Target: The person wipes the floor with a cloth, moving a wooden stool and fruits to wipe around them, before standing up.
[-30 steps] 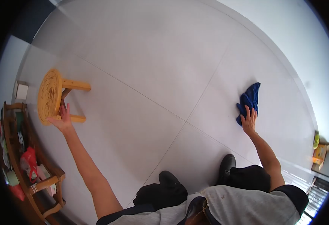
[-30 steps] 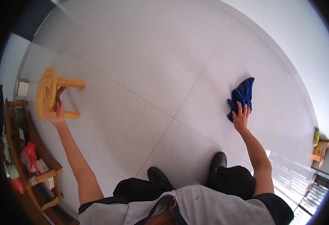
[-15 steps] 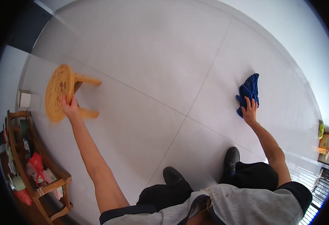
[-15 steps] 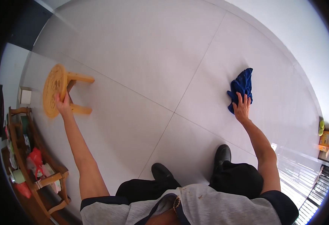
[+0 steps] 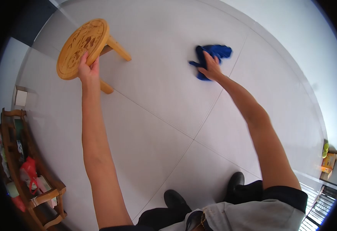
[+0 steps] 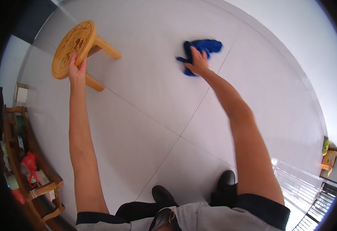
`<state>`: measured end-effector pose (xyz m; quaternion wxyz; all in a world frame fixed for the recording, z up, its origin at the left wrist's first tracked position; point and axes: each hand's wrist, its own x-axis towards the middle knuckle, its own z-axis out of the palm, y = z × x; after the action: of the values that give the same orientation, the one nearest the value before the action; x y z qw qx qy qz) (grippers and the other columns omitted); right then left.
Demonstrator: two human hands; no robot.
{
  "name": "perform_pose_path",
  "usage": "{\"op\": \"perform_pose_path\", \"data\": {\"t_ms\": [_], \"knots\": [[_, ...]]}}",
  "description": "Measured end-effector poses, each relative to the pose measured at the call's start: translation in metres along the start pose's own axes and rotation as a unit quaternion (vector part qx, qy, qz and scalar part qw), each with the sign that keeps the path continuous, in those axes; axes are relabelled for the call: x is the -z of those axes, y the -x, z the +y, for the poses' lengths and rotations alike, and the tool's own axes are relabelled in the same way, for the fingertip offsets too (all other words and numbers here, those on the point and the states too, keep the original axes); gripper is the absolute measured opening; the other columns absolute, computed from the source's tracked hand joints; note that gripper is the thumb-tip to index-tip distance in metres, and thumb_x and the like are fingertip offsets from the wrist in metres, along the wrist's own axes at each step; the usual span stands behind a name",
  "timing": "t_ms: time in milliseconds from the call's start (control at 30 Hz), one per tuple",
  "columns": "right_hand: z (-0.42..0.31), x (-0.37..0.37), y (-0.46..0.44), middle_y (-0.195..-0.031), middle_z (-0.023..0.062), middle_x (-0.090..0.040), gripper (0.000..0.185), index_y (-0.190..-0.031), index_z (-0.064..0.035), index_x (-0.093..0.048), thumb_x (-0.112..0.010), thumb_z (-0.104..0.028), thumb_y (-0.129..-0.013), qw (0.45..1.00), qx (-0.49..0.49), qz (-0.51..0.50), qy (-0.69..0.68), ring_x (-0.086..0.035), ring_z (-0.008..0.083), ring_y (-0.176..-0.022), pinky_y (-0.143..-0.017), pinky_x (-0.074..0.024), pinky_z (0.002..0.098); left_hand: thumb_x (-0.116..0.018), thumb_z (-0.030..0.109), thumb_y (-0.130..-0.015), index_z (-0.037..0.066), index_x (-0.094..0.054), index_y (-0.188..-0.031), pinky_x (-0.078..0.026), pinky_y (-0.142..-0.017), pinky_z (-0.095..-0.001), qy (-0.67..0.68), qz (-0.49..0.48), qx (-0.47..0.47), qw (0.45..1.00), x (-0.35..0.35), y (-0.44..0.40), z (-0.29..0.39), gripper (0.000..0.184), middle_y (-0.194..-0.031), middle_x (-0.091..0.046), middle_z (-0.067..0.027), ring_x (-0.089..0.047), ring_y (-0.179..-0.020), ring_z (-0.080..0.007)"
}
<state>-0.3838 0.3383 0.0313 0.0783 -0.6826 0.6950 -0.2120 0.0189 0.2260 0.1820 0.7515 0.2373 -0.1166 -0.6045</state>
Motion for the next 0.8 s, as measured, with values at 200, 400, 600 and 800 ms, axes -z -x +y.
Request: {"op": "perform_pose_path", "data": {"t_ms": [200, 400, 600, 800], "knots": [[-0.131, -0.059, -0.071, -0.123, 0.005, -0.042, 0.061, -0.123, -0.0209, -0.039, -0.062, -0.036, -0.069, 0.985, 0.067, -0.106, -0.116, -0.031, 0.0314, -0.117, -0.092, -0.0293, 0.0485, -0.049, -0.004, -0.078, -0.008, -0.04, -0.109, -0.044, -0.089, -0.0426, -0.067, 0.016, -0.039, 0.997, -0.018, -0.008, -0.022, 0.033, -0.11, -0.046, -0.0179, -0.046, -0.105, -0.0303], [-0.17, -0.057, 0.04, -0.112, -0.0008, -0.049, 0.052, -0.115, -0.0284, -0.048, -0.065, -0.03, -0.066, 0.929, 0.344, -0.126, -0.051, -0.036, 0.0212, -0.115, -0.092, -0.0326, 0.039, -0.05, 0.017, -0.085, -0.005, -0.039, -0.114, -0.034, -0.093, -0.0486, -0.121, 0.03, 0.139, 0.982, -0.019, 0.021, -0.007, 0.038, -0.116, -0.042, -0.0192, -0.043, -0.11, -0.0328], [-0.015, 0.009, 0.035, -0.113, 0.0093, -0.05, 0.044, -0.116, -0.0124, -0.047, -0.056, -0.019, -0.074, 0.991, 0.11, 0.069, 0.002, -0.042, 0.0297, -0.106, -0.088, -0.0346, 0.0384, -0.053, 0.019, -0.081, 0.001, -0.051, -0.109, -0.047, -0.073, -0.028, -0.434, -0.133, 0.204, 0.867, 0.153, 0.183, -0.021, 0.034, -0.098, -0.06, -0.0084, -0.058, -0.088, -0.0173], [-0.022, 0.009, 0.155, -0.128, 0.0195, -0.033, 0.062, -0.129, 0.0008, -0.024, -0.051, -0.024, -0.079, 0.98, 0.182, -0.057, 0.051, -0.03, 0.0363, -0.114, -0.097, -0.0172, 0.0469, -0.076, 0.03, -0.058, 0.007, -0.021, -0.131, -0.023, -0.099, -0.0446, -0.667, -0.361, 0.001, 0.652, 0.094, 0.299, -0.121, 0.095, -0.136, -0.019, -0.0164, -0.018, -0.126, -0.031]]}}
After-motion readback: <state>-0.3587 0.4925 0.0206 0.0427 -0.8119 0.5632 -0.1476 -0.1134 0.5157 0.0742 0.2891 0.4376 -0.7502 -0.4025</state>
